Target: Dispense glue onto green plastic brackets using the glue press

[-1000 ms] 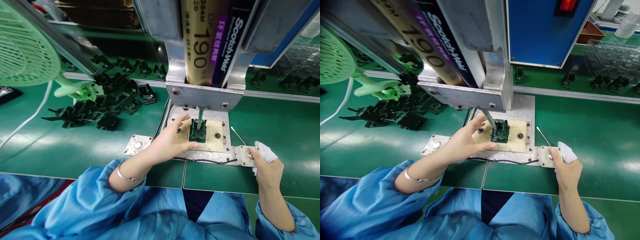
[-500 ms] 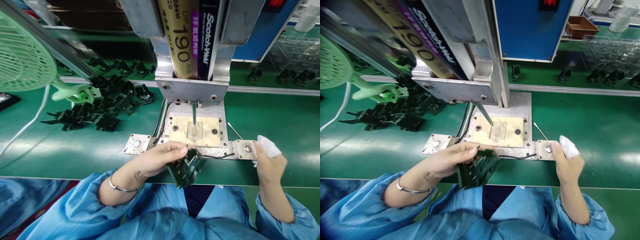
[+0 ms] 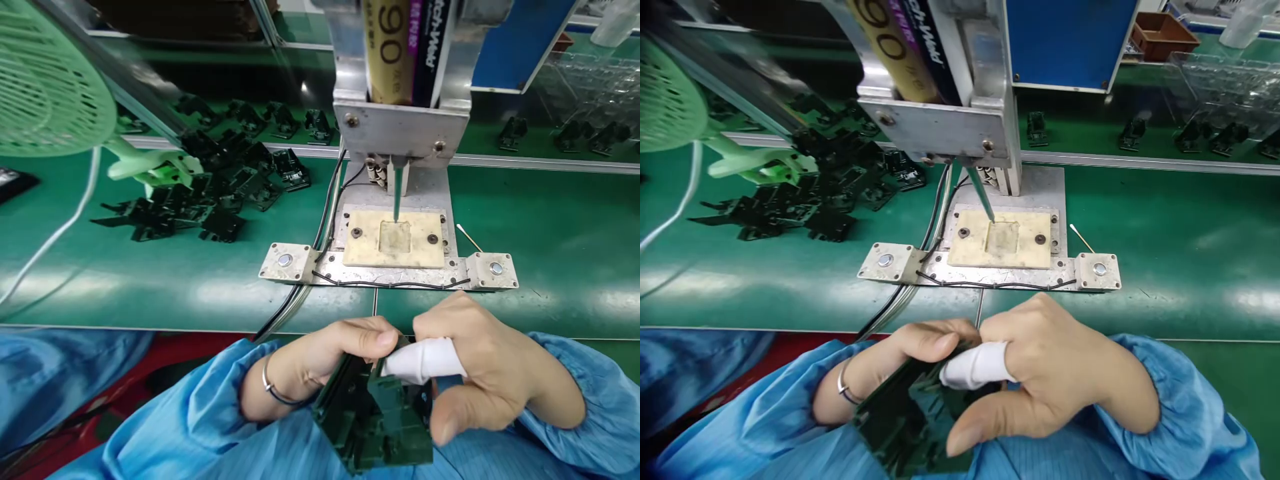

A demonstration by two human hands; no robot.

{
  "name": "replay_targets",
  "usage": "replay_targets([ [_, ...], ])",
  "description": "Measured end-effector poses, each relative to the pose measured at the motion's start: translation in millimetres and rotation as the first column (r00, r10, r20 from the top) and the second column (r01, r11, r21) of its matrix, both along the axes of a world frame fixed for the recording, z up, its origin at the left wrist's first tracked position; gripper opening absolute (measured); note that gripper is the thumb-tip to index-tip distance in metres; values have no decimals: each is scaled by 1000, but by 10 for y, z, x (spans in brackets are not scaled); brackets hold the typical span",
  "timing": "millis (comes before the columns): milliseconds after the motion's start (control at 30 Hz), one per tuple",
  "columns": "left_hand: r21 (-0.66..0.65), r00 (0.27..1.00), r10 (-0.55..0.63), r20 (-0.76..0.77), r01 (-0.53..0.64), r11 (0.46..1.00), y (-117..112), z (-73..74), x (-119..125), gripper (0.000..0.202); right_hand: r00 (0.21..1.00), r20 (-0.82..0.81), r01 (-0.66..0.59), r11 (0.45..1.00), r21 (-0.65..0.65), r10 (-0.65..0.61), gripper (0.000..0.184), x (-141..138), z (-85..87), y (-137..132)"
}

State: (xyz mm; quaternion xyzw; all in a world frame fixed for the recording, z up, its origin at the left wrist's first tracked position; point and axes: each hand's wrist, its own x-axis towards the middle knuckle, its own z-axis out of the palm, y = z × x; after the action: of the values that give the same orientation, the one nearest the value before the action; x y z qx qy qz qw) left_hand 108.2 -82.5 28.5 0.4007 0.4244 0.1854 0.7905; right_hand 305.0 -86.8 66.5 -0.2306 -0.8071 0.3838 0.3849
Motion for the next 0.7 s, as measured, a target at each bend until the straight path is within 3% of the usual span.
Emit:
replay_targets([
  [67,-110,961,-237,143,254,961,81,63,-24,53,998,57,2,999,-33,0,61,59,17,-73],
  [133,-111,907,-353,231,385,916,143,155,-52,65,991,134,24,999,-33,-19,62,156,27,-192],
  [200,-18,896,-343,280,363,932,152,228,-81,66,975,187,117,993,20,-118,59,285,-12,-348],
  [233,66,896,-317,311,313,948,140,247,-95,62,959,166,220,973,69,-228,55,355,-53,-434],
  [300,336,909,-217,355,92,937,103,245,-118,57,865,51,488,860,151,-499,38,482,-159,-592],
  [333,497,921,-154,357,-48,866,86,230,-124,60,795,-5,599,782,171,-607,28,523,-211,-652],
  [367,640,933,-89,349,-168,750,74,210,-125,65,742,-11,661,729,181,-670,20,540,-251,-695],
  [400,747,941,-27,338,-251,615,67,189,-120,68,727,14,671,714,202,-687,12,531,-274,-718],
  [433,819,945,19,328,-294,493,64,171,-110,69,742,70,640,736,221,-667,4,497,-280,-726],
  [467,859,946,44,321,-310,408,63,159,-96,68,771,131,586,775,236,-623,5,441,-270,-723],
  [567,903,949,15,314,-303,304,58,152,-45,67,836,230,446,861,244,-498,21,224,-203,-681],
  [700,931,963,18,268,-264,253,43,172,-3,66,847,183,423,841,338,-499,31,19,-185,-599],
])
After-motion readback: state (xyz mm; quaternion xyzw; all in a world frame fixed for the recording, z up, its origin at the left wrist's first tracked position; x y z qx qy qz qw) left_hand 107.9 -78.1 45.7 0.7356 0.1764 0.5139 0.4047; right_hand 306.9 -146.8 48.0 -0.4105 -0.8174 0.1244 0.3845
